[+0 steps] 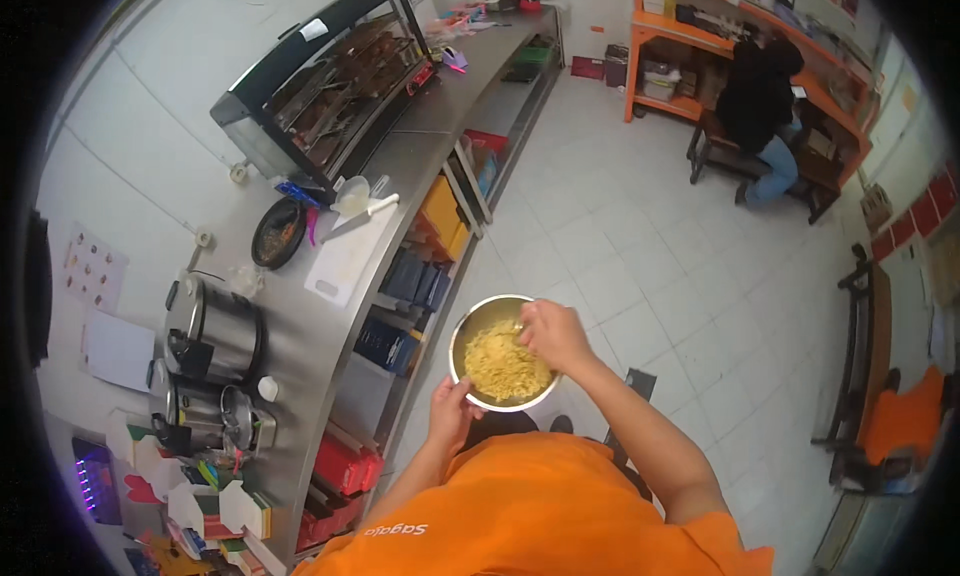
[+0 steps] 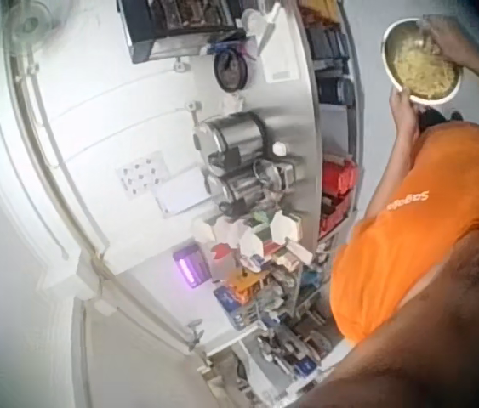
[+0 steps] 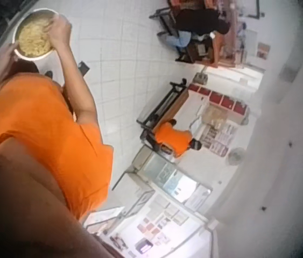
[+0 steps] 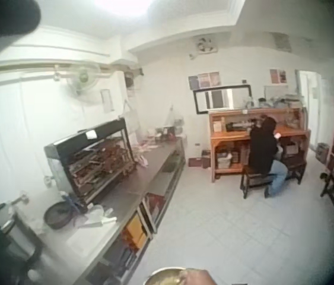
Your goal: The person strains noodles from a boiling pot into a bowl, stirs them, and packs the noodles along with fried chicken into a paper box. Afterwards, the person records entries in a notebook with a pen.
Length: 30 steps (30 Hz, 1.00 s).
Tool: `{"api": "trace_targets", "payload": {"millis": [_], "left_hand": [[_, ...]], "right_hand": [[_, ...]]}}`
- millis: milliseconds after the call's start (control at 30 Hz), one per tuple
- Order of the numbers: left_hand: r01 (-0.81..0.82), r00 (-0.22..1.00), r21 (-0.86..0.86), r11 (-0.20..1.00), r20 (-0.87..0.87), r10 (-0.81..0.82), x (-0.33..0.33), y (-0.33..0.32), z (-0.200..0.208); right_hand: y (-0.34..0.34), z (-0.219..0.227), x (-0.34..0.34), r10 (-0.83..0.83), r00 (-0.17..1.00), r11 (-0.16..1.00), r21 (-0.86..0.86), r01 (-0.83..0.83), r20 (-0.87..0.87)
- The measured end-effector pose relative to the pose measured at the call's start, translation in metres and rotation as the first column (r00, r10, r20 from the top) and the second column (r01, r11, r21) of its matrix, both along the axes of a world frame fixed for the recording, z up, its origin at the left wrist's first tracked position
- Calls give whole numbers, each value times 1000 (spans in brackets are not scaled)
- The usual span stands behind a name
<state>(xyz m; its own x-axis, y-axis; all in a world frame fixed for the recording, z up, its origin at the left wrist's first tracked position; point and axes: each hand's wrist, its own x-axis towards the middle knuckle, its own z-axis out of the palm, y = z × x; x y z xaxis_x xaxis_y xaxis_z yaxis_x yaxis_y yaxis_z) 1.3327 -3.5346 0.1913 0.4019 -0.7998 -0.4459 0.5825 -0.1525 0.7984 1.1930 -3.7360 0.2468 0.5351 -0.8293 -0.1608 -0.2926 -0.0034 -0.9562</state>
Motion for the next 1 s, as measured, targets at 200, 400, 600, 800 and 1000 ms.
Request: {"api": "trace_targets", "payload": {"millis": [200, 400, 600, 800, 1000], "left_hand": [[-263, 961, 77, 962, 106, 255, 80, -113, -8], [-273, 961, -125, 954, 5, 276, 159, -245, -13], [-280, 959, 30, 960, 65, 278, 241, -357, -26], [-328, 943, -85, 941, 25, 331, 327, -465, -53], [-510, 860, -30, 860, -37, 509, 398, -557, -101]], "right_hand": [[-85, -6, 71, 536, 832, 534, -705, -466, -144], [-193, -16, 136, 705, 686, 417, -676, -607, -180], [-364, -22, 233, 475, 878, 459, -833, -307, -62], [-483, -14, 335, 285, 949, 773, -554, -310, -133], [-589, -82, 457, 444, 888, 817, -352, -457, -122]]}}
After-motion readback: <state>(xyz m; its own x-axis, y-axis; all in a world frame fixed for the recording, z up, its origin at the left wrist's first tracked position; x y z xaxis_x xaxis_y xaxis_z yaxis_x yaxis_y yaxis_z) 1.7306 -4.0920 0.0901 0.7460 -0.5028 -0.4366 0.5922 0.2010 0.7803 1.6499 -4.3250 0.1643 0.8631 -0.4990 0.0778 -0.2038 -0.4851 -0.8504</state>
